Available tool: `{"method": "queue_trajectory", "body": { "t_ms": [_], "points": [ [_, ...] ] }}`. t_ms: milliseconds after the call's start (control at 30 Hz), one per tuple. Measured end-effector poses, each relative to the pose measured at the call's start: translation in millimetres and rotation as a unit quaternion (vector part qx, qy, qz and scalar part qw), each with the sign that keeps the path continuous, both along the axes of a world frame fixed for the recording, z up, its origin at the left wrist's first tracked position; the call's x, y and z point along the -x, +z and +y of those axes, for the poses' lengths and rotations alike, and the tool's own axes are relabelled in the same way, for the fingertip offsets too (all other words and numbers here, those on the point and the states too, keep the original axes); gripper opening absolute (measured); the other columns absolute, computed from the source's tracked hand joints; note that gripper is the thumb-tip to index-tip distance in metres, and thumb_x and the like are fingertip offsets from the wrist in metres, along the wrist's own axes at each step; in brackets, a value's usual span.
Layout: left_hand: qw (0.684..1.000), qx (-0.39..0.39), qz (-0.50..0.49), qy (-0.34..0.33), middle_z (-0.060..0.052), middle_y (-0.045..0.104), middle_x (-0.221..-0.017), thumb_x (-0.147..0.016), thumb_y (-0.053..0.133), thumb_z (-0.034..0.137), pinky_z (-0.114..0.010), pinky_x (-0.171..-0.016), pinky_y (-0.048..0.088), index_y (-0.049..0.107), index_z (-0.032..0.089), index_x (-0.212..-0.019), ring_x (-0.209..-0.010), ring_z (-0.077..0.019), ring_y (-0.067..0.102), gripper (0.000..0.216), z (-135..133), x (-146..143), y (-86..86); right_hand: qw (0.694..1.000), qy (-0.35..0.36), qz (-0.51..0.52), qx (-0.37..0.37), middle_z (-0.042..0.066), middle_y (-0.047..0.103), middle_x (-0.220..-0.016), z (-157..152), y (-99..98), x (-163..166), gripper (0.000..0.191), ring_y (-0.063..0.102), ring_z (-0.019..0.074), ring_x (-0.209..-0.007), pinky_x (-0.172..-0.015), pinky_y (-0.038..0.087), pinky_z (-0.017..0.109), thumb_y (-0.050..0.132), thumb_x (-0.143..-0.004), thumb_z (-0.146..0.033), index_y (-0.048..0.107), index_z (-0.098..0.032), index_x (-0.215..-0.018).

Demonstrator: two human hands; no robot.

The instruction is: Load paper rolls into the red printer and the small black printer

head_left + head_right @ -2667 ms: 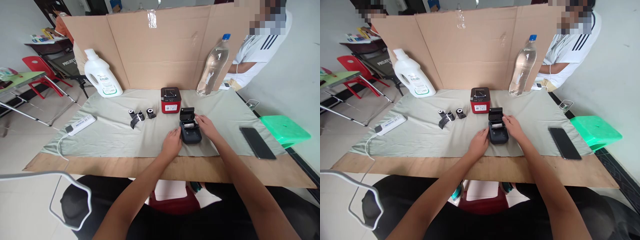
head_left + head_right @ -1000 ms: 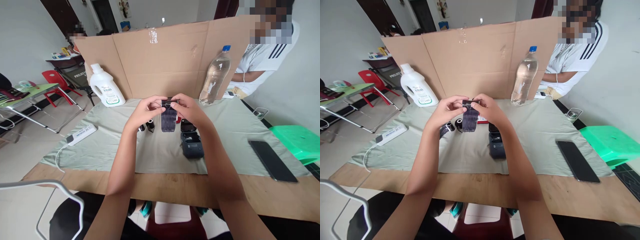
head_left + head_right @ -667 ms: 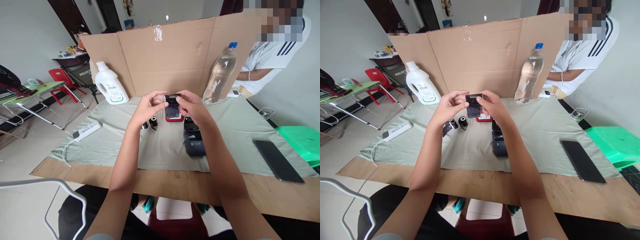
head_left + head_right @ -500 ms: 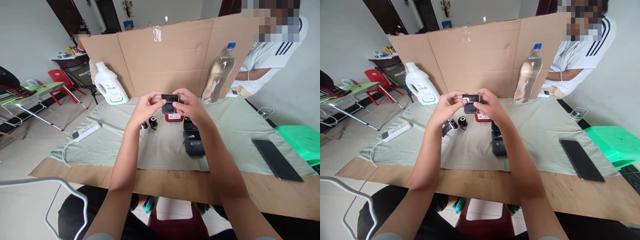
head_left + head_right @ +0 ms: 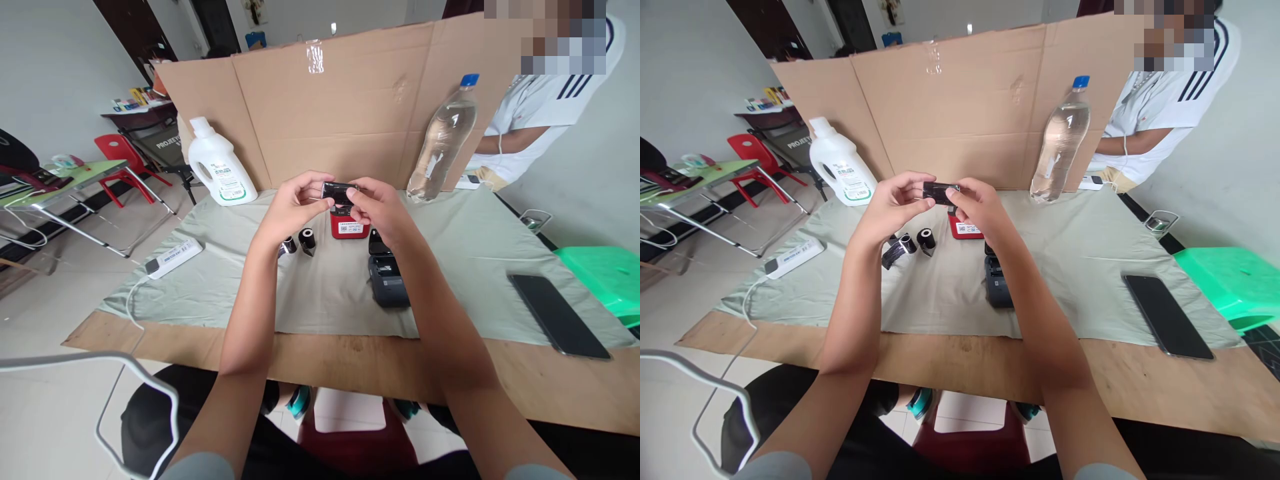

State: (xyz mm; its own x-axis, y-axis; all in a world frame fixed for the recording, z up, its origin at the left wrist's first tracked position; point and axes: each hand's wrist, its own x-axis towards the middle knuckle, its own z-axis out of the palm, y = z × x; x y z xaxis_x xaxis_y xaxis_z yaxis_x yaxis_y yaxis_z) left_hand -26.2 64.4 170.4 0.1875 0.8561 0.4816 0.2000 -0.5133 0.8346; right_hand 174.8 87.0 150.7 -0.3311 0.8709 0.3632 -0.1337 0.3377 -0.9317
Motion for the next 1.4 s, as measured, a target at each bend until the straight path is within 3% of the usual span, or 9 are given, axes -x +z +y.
{"method": "queue_trajectory", "body": {
  "t_ms": [133, 267, 433, 567, 700, 900, 1033, 1233, 1400],
  "points": [
    [1.0, 0.005, 0.001, 0.013, -0.008, 0.076, -0.101, -0.074, 0.089, 0.051, -0.034, -0.086, 0.061, 0.072, 0.018, -0.112, -0.097, -0.0228, 0.073, 0.054, 2.5, 4.7, -0.3, 1.0, -0.015, 0.018, -0.006, -0.003, 0.059, -0.08, 0.2, -3.9, 6.8, 0.04, 0.046, 0.0069, -0.056, -0.048, 0.034, 0.021, 0.08, -0.083, -0.051, 0.062, -0.023, -0.105],
    [0.994, -0.013, 0.036, 0.1, -0.007, 0.075, -0.096, -0.076, 0.087, 0.044, -0.03, -0.075, 0.06, 0.073, 0.016, -0.113, -0.089, -0.0205, 0.071, 0.049, 9.9, 28.0, 0.2, 0.993, -0.082, 0.039, 0.081, -0.002, 0.064, -0.088, 1.2, -18.7, 28.8, 0.03, 0.046, 0.0065, -0.054, -0.047, 0.032, 0.022, 0.073, -0.086, -0.042, 0.057, -0.023, -0.103],
    [0.935, 0.033, 0.158, 0.316, -0.002, 0.073, -0.082, -0.076, 0.081, 0.03, -0.03, -0.076, 0.058, 0.077, 0.019, -0.104, -0.079, -0.0188, 0.069, 0.03, 12.5, 83.8, -1.1, 0.989, -0.054, -0.016, 0.139, -0.003, 0.062, -0.085, -30.2, -83.2, 90.1, 0.015, 0.053, 0.0117, -0.064, -0.058, 0.041, 0.025, 0.063, -0.086, -0.03, 0.055, -0.024, -0.097],
    [0.865, 0.127, 0.229, 0.429, 0.0, 0.071, -0.078, -0.077, 0.075, 0.025, -0.032, -0.077, 0.057, 0.077, 0.021, -0.108, -0.07, -0.0182, 0.068, 0.031, 20.3, 128.2, -21.7, 0.985, -0.002, -0.147, 0.088, -0.003, 0.06, -0.082, -83.9, -141.2, 128.8, 0.013, 0.055, 0.0153, -0.068, -0.069, 0.044, 0.03, 0.058, -0.089, -0.029, 0.056, -0.026, -0.102],
    [0.842, 0.229, 0.22, 0.437, -0.001, 0.071, -0.075, -0.072, 0.08, 0.02, -0.033, -0.078, 0.057, 0.073, 0.016, -0.107, -0.07, -0.0189, 0.071, 0.036, 40.5, 156.4, -58.6, 0.972, 0.066, -0.223, -0.019, -0.002, 0.062, -0.091, -114.0, -158.7, 134.4, 0.019, 0.056, 0.0166, -0.075, -0.071, 0.041, 0.031, 0.056, -0.093, -0.031, 0.055, -0.027, -0.112],
    [0.815, 0.398, 0.187, 0.377, -0.003, 0.069, -0.061, -0.06, 0.087, 0.014, -0.033, -0.073, 0.059, 0.065, 0.016, -0.084, -0.074, -0.0241, 0.075, 0.033, 57.9, 154.0, -90.4, 0.975, 0.063, -0.211, 0.007, -0.003, 0.06, -0.088, -108.5, -158.8, 132.3, 0.019, 0.053, 0.0158, -0.071, -0.069, 0.04, 0.03, 0.055, -0.092, -0.03, 0.054, -0.026, -0.11],
    [0.802, 0.396, 0.26, 0.363, -0.006, 0.073, -0.069, -0.062, 0.084, 0.014, -0.033, -0.079, 0.056, 0.069, 0.018, -0.085, -0.088, -0.0267, 0.075, 0.028, 58.4, 151.9, -90.5, 0.976, 0.063, -0.207, 0.006, -0.002, 0.06, -0.089, -107.2, -162.2, 133.2, 0.019, 0.053, 0.0161, -0.072, -0.07, 0.041, 0.031, 0.054, -0.093, -0.031, 0.054, -0.026, -0.112],
    [0.769, 0.338, 0.381, 0.386, -0.011, 0.074, -0.126, -0.065, 0.084, 0.029, -0.039, -0.096, 0.053, 0.075, 0.021, -0.109, -0.121, -0.0344, 0.067, 0.046, 55.8, 158.1, -77.5, 0.976, 0.062, -0.207, 0.016, -0.001, 0.061, -0.092, -107.5, -161.2, 132.0, 0.019, 0.055, 0.0174, -0.076, -0.072, 0.043, 0.032, 0.055, -0.094, -0.032, 0.054, -0.026, -0.112],
    [0.853, 0.244, 0.328, 0.324, -0.006, 0.073, -0.127, -0.07, 0.081, 0.027, -0.036, -0.089, 0.054, 0.077, 0.026, -0.113, -0.1, -0.0262, 0.07, 0.043, 50.7, 134.2, -56.4, 0.977, 0.062, -0.204, 0.01, -0.001, 0.062, -0.095, -106.7, -164.0, 133.3, 0.02, 0.055, 0.0169, -0.075, -0.072, 0.043, 0.032, 0.055, -0.093, -0.032, 0.054, -0.026, -0.113]
  ]
}}
